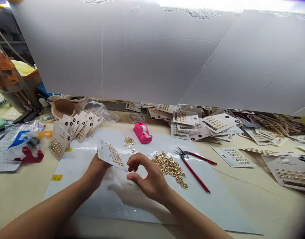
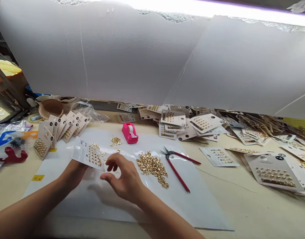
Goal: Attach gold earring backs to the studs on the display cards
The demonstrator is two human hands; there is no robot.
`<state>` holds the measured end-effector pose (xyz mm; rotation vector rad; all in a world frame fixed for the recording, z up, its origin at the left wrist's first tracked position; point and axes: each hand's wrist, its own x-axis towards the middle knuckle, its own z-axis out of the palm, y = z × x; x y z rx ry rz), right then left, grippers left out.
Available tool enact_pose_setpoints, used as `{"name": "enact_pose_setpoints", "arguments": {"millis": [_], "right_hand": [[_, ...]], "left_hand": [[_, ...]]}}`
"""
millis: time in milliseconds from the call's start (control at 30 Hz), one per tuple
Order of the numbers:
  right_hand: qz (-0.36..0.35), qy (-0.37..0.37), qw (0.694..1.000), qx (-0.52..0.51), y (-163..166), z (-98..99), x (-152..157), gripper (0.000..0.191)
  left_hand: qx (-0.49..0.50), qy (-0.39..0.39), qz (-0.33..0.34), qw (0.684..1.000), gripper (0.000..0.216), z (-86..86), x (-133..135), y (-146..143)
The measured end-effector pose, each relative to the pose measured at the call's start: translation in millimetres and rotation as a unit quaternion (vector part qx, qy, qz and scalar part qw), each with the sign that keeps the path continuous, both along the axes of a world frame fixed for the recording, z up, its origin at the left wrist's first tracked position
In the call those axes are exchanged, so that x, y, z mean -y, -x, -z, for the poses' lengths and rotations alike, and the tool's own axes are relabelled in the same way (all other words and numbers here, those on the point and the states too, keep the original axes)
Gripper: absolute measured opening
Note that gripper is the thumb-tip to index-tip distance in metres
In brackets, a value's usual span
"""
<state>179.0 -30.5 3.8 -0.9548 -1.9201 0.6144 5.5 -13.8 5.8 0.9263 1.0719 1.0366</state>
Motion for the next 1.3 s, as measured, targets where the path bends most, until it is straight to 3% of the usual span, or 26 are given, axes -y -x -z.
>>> {"name": "enact_pose_setpoints", "arguments": {"millis": [133,200,300,400,500,567,633,700,767,1033,1300], "right_hand": [[0.04,-0.065,0.995,0.062,6.3,4.1,3.8,0.003],[0.059,-0.012,0.998,0.015,6.4,3.8,1.8,0.007],[0.072,0.144,0.981,-0.11,2.8,1.1,-4.6,0.015],[0.043,0.264,0.942,-0.201,-0.8,-1.6,-10.5,0.024],[0.003,0.31,0.933,-0.184,-4.3,-4.9,-14.9,0.024],[0.026,0.286,0.953,-0.096,-8.9,-7.9,-19.8,0.018],[0.098,0.217,0.969,0.064,-15.4,-10.3,-28.3,0.012],[0.157,0.157,0.951,0.217,-21.5,-10.1,-39.7,0.013],[0.167,0.142,0.929,0.298,-24.5,-6.5,-51.9,0.018],[0.132,0.144,0.929,0.316,-15.3,14.6,-74.5,0.012],[0.145,0.08,0.969,0.18,-8.8,-3.8,-48.8,0.015]], "left_hand": [[-0.07,-0.02,0.014,0.997,0.01,-0.3,-5.1,3.4],[-0.148,-0.058,0.02,0.987,0.017,-1.0,-5.7,5.3],[-0.216,-0.122,-0.023,0.968,0.022,-2.7,-4.8,7.3],[-0.141,-0.119,-0.066,0.981,0.026,-5.1,-3.7,7.5],[0.007,-0.039,0.007,0.999,0.039,-6.3,-4.1,6.3],[0.051,-0.003,0.027,0.998,0.042,-5.7,-5.3,5.7],[0.055,0.003,-0.007,0.998,0.042,-4.5,-7.1,5.4],[0.051,-0.001,-0.047,0.998,0.041,-3.3,-9.0,5.6],[0.048,0.003,-0.067,0.997,0.039,-2.8,-10.2,6.0],[0.062,0.014,-0.064,0.996,0.052,-8.0,-7.5,5.0],[0.052,0.025,-0.037,0.998,0.056,0.6,-6.6,5.0]]}}
